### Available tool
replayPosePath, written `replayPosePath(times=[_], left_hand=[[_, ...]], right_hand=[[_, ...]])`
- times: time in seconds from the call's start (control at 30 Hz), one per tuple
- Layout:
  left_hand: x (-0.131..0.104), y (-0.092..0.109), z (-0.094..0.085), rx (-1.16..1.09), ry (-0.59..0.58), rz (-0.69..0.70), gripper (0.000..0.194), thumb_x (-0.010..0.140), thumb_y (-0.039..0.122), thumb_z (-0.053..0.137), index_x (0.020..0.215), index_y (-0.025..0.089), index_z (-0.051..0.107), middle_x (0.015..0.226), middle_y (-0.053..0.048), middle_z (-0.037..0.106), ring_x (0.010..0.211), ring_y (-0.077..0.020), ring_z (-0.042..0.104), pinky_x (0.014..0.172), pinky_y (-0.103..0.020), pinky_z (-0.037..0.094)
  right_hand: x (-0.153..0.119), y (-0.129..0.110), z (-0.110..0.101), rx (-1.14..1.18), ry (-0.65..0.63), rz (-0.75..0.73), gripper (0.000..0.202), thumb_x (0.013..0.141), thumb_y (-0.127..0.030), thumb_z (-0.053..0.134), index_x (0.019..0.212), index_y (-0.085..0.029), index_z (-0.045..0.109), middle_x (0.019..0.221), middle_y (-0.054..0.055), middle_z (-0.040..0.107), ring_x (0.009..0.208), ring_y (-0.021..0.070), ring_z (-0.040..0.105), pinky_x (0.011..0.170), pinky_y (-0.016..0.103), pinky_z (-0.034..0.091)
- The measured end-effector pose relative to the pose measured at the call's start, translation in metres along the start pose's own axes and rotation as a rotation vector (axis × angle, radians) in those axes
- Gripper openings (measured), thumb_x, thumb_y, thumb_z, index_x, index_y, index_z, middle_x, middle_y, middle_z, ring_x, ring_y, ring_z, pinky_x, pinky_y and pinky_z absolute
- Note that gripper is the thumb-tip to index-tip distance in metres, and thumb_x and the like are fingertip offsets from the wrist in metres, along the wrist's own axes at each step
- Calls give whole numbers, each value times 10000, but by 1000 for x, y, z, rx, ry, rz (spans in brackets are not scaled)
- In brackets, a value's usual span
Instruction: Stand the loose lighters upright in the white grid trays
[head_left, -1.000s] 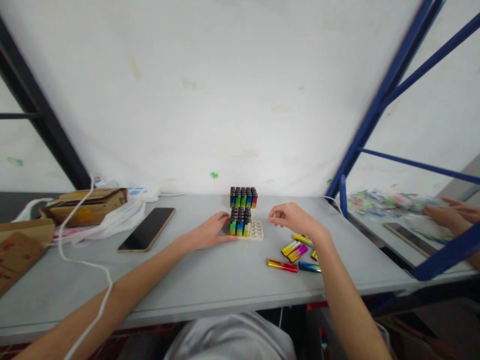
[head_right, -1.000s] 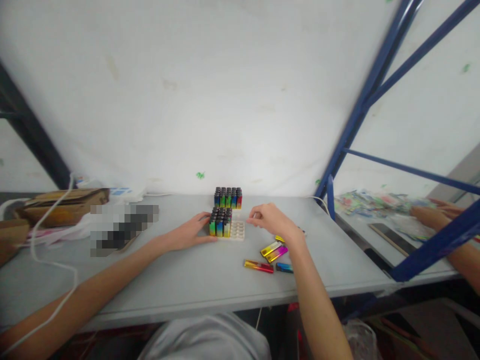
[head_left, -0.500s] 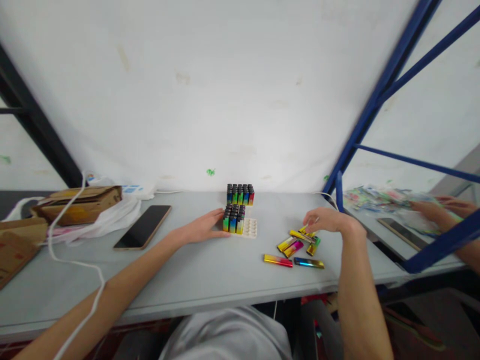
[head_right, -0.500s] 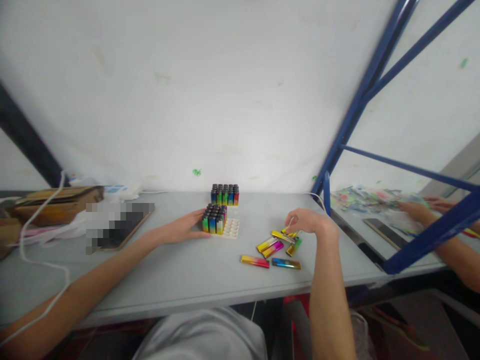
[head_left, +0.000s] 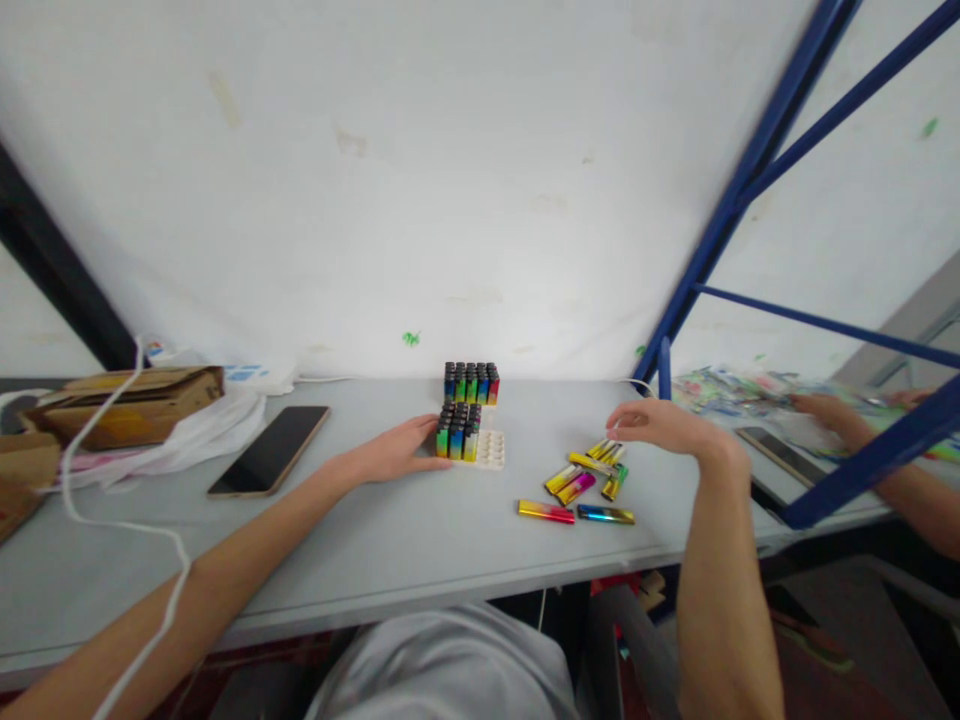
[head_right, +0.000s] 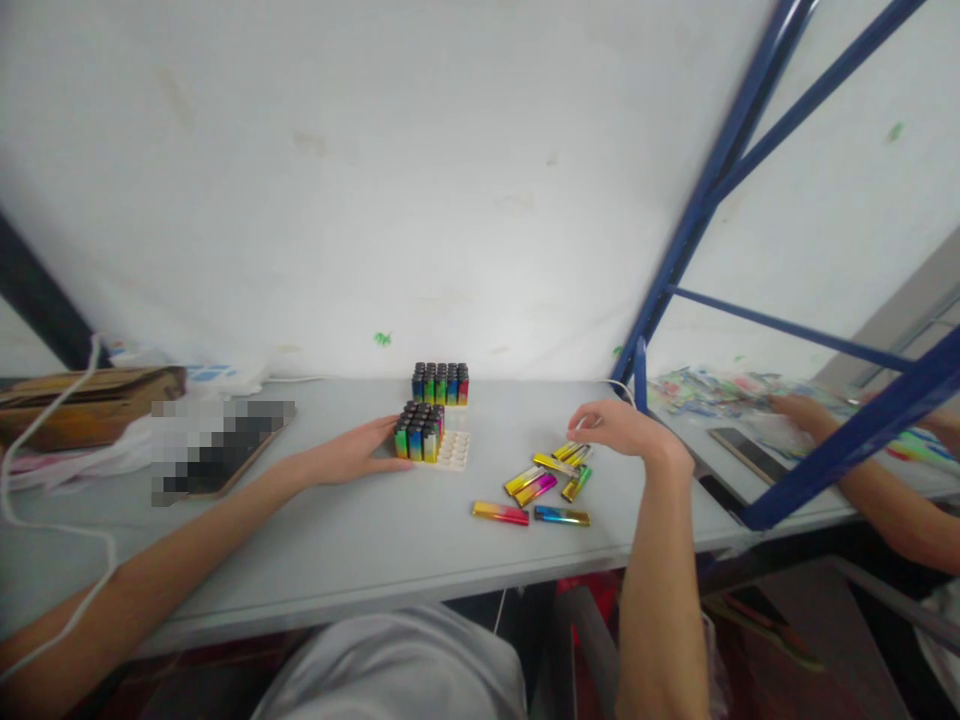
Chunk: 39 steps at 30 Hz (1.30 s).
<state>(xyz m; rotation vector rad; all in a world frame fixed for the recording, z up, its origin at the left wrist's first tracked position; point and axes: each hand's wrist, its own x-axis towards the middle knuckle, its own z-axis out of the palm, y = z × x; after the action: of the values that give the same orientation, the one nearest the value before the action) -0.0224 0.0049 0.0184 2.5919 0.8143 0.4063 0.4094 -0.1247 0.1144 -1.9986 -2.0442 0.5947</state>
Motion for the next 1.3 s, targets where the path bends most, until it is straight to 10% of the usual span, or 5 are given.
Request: replayPosePath(times=[0.2,0.47,0.7,1.0,1.3], left_hand=[[1,-1,2,6,14,32,782,903,710,602,1475,184,515,1529,-137,540,1398,-336,513,1231,-446,354],[1,1,-2,23,-15,14,780,893,706,610,1452,168,529,1513,-149,549,1388,-337,524,1224,-445,359],[3,4,4,26,64,-32,828,787,661,744,1404,131,590,1481,-178,566,1363,-398,536,1219,-487,384],[9,-1,10,-32,129,-6,738,769,661,770,1282,139,673,1411,-151,605,1295,-383,579,1187,-470,430],[1,-3,-2,-55,79,27,766,699,636,842,1292,186,667,1418,-133,602,1290,-345,592,1162,-446,435]], right_hand=[[-32,-44,25,43,-89,-216,334,872,-502,678,976,-200,774,951,99,780,881,261,709,828,345,543],[-66,-26,100,-121,41,-169,353,909,-281,668,1248,-201,725,1362,147,662,1325,322,557,1153,462,401],[-57,-31,90,3,89,-260,302,979,-446,599,1126,-236,758,1206,126,690,1137,290,628,1016,413,490],[22,-88,85,854,145,-269,518,882,-724,583,1039,-233,534,667,-83,369,507,90,292,463,218,260],[89,-137,120,800,586,-224,563,878,-716,531,616,-233,407,553,-45,362,522,110,312,467,257,260]])
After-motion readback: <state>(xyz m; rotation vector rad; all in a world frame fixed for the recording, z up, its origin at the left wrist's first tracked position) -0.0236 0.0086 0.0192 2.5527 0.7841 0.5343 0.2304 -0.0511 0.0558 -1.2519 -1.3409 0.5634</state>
